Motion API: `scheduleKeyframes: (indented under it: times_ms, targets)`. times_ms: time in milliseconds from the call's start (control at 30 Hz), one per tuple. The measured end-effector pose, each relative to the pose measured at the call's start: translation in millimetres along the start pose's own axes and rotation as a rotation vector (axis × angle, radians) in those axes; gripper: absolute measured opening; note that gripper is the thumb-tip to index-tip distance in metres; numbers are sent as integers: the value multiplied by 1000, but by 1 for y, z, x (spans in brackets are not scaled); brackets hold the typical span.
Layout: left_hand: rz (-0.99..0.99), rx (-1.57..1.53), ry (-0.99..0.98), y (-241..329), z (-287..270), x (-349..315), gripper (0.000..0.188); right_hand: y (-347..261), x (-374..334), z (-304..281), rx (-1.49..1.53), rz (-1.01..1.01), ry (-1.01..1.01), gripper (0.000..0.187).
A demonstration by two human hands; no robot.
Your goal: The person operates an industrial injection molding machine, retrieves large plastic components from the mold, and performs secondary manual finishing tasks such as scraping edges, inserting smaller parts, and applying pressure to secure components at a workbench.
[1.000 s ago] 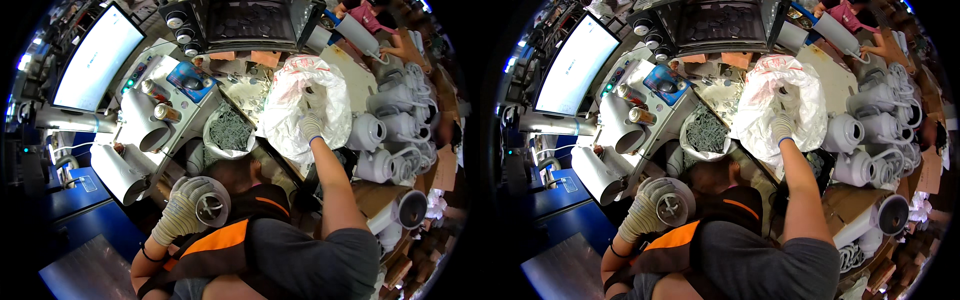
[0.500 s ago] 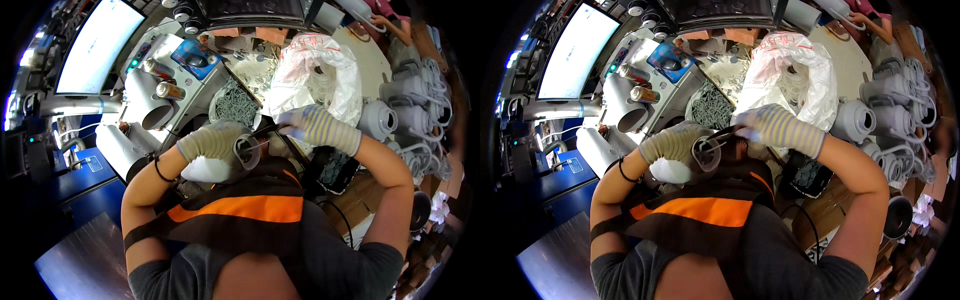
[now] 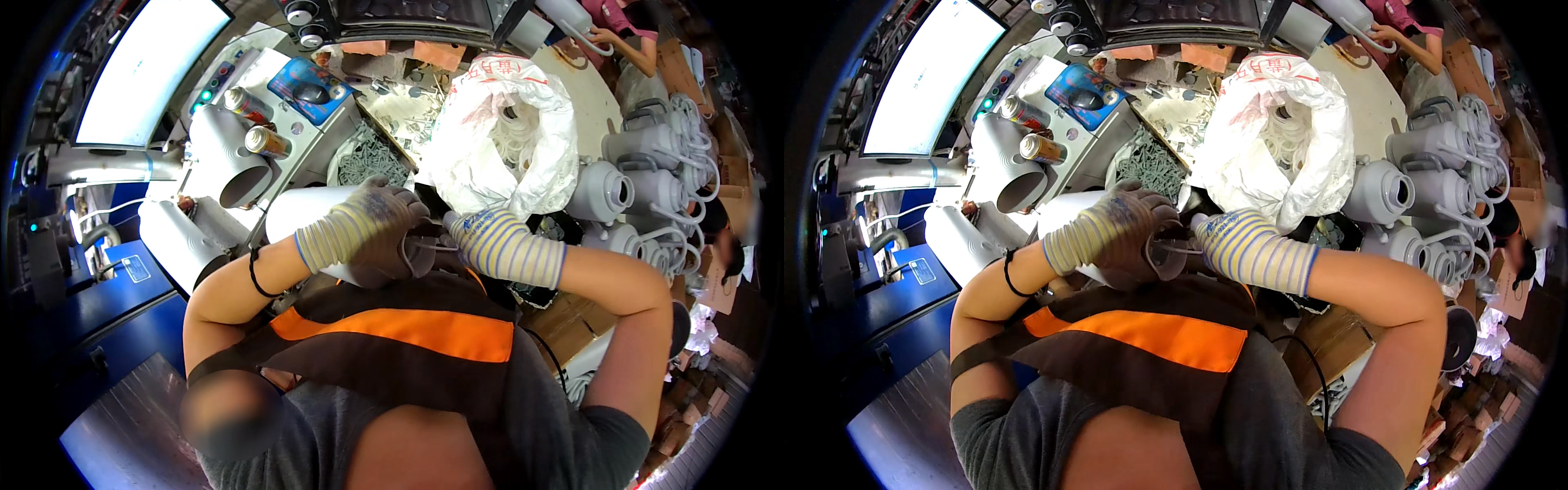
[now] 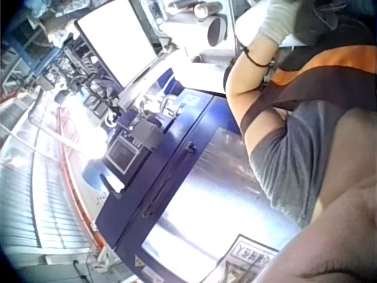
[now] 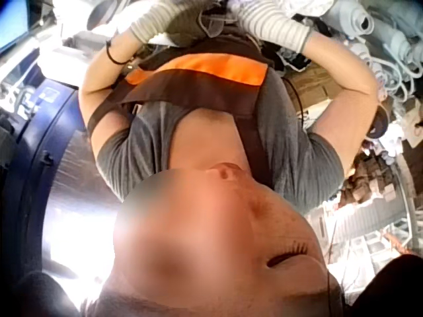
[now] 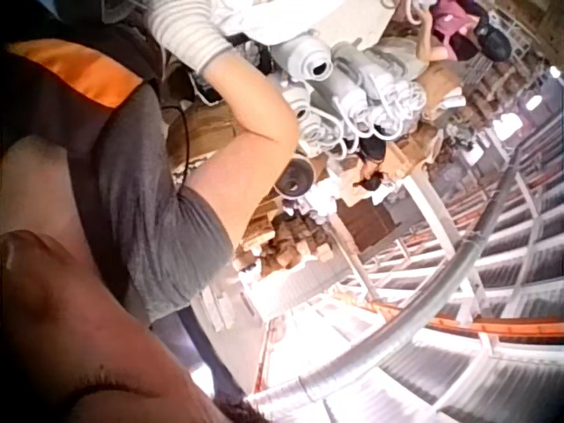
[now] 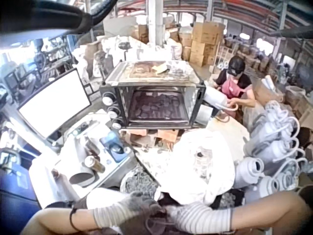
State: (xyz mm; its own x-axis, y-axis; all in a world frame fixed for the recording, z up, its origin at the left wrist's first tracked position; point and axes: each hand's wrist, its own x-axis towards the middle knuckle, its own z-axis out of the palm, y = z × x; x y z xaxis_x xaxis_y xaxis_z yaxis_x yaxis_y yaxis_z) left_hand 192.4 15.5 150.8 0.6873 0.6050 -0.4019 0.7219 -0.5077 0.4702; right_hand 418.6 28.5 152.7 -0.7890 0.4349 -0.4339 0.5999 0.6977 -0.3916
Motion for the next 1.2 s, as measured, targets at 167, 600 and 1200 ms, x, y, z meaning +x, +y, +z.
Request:
scheduleKeyframes:
  times_ms: [167, 600, 1200]
  targets:
    - [-25, 37, 262, 8, 13, -22, 58, -2, -1, -22, 865, 440, -638, 37]
    - [-113, 221, 868, -44, 76, 30, 60, -4, 62, 44, 1650, 711, -314, 33]
    - [-429, 311, 1191, -103, 15, 17, 39, 173, 54, 145, 1628, 701, 489, 41]
